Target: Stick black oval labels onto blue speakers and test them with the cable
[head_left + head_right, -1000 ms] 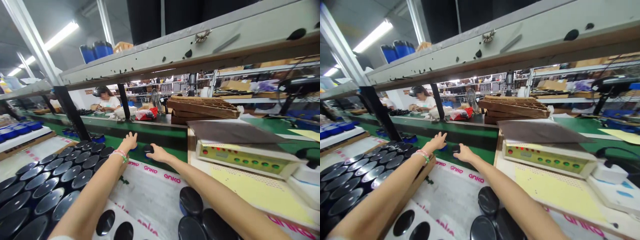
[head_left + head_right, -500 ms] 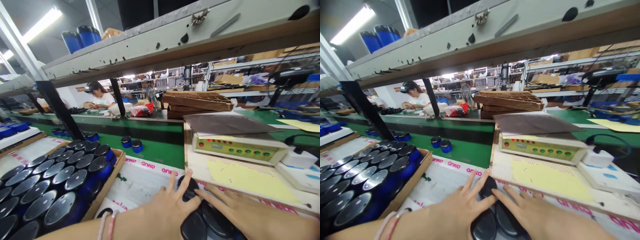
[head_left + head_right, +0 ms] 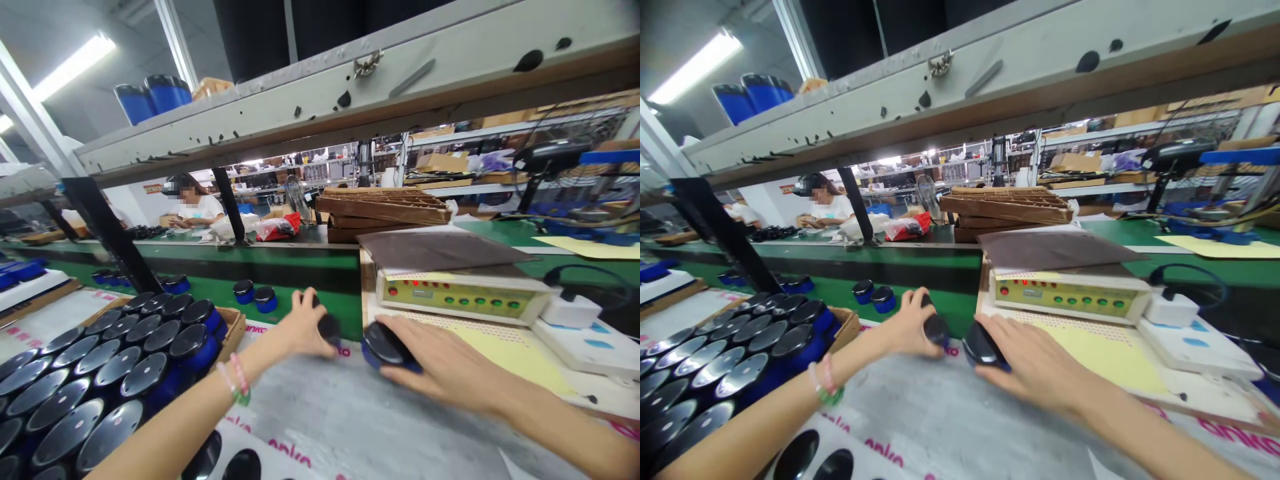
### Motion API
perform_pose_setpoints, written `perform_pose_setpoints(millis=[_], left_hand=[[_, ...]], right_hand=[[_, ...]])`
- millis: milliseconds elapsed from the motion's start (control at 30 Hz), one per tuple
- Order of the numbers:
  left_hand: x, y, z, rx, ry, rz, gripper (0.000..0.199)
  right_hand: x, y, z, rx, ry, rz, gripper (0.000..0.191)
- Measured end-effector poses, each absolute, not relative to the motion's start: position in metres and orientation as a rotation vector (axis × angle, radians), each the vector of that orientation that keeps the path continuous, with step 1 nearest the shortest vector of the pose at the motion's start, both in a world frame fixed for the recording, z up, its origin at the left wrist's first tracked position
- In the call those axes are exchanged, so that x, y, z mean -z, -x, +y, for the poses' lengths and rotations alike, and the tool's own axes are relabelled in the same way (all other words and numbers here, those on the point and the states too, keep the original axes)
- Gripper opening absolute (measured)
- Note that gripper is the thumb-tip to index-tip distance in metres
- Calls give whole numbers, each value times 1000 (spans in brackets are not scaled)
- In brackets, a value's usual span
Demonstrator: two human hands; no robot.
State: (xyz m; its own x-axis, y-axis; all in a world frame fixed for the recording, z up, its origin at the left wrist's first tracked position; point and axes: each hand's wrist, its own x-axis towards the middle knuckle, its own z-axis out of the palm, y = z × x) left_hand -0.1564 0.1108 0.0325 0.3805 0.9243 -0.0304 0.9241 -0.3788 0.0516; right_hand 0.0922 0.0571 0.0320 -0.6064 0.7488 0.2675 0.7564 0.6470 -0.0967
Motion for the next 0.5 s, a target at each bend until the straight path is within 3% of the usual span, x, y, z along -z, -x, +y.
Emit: perform_pose_setpoints(millis=[167,267,367,500], left_hand=[[-33,170,176,133,-2178,2285,46],[-32,178,188,208,-2031,2411,40],[-30,186,187,190,-1996,2430,44],[-19,199,187,5,-2039,2441,72]], right_hand=[[-39,-35,141,65,1044,-2729,58],[-28,-5,167,150,1021,-2771,53],[-29,7,167,296,1022,-2747,58],[-72,-25,132,617,981,-2524,63]])
